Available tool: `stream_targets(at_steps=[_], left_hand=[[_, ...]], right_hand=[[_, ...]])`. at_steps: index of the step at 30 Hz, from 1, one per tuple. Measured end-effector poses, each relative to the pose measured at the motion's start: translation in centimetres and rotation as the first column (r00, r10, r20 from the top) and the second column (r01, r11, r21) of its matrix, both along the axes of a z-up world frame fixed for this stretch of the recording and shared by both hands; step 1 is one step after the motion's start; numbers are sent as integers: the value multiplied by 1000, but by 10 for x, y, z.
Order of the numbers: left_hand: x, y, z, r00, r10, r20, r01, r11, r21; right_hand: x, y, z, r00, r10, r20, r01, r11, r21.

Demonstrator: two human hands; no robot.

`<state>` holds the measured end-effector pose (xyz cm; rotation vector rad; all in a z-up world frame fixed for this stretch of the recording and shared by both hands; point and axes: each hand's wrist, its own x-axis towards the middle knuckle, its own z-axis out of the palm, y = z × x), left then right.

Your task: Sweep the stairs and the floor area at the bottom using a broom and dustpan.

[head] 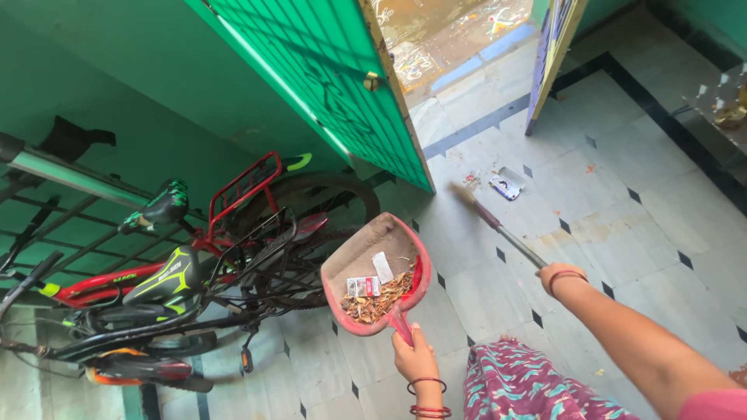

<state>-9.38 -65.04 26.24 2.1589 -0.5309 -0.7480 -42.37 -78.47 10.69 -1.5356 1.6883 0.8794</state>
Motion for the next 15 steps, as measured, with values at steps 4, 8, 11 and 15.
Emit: stream_targets(at_steps=[4,8,11,15], left_hand=[[-7,-9,-1,996,31,-79,-29,999,24],[-13,-14,0,999,-5,-47,5,1000,9],[-12,-12,-3,998,-56,14,56,998,22],[-5,-17,-4,990,-94,109,92,995,28]], right_hand=[[27,4,11,998,-46,32,45,999,17],[44,-19,-46,985,-6,173,1,1000,25],[39,-39,-100,983,-52,175,44,998,51],[8,-53,-141,975,-142,170,136,990,49]])
